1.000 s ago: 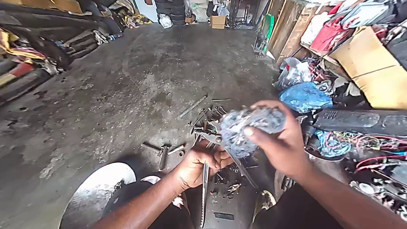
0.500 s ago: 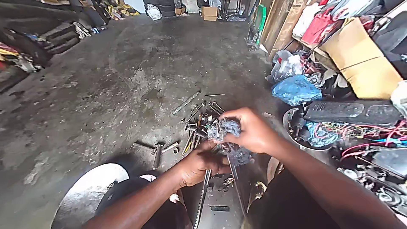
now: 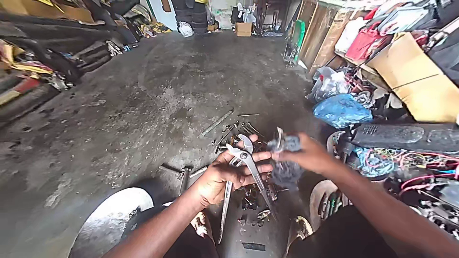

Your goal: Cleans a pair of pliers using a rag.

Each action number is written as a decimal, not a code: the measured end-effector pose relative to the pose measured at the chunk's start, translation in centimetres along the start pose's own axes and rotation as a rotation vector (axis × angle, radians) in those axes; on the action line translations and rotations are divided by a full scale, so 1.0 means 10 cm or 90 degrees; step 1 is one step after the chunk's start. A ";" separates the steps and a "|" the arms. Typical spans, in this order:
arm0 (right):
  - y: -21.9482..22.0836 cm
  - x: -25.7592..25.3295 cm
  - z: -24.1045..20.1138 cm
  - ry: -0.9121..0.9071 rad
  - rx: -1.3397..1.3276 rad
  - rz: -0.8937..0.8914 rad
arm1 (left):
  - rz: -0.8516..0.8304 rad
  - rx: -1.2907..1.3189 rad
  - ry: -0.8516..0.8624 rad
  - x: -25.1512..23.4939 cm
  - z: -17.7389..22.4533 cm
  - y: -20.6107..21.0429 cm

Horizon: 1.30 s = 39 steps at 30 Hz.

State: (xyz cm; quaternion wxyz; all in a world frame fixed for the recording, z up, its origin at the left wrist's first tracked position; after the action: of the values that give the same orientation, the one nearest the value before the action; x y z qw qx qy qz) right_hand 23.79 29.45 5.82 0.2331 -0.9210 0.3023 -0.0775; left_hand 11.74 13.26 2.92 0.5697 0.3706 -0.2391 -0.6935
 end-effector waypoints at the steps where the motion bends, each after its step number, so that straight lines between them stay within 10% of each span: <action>1: 0.17 0.08 0.04 0.014 -0.017 -0.066 | 0.003 -0.006 0.009 0.02 0.03 -0.02; 4: 0.48 0.24 -0.01 -0.084 -0.047 -0.141 | -0.012 -0.012 0.030 0.04 0.12 -0.01; 10: -0.11 0.35 -0.51 -0.192 -0.153 0.190 | 0.016 0.053 0.061 0.04 0.08 -0.03; 18: 0.77 0.63 -0.94 -0.641 0.350 0.237 | 0.096 0.125 0.090 -0.01 -0.14 -0.01; 29: 1.19 0.60 -0.69 -0.567 0.639 0.162 | 0.341 -0.019 0.056 0.09 -0.04 -0.19; 39: 1.21 0.69 -0.74 -0.491 0.655 0.162 | 0.360 -0.058 0.073 0.04 0.00 -0.26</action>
State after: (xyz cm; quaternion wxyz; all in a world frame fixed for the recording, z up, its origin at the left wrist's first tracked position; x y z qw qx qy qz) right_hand 20.93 13.96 6.53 0.7430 -0.6105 0.2282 0.1520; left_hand 10.08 13.46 0.83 0.7689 0.3022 -0.2688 -0.4952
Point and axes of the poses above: each hand's wrist, its own x-axis away from the middle knuckle, its own y-axis out of the palm, z = x × y, the point moved 8 cm from there along -x, towards the middle knuckle
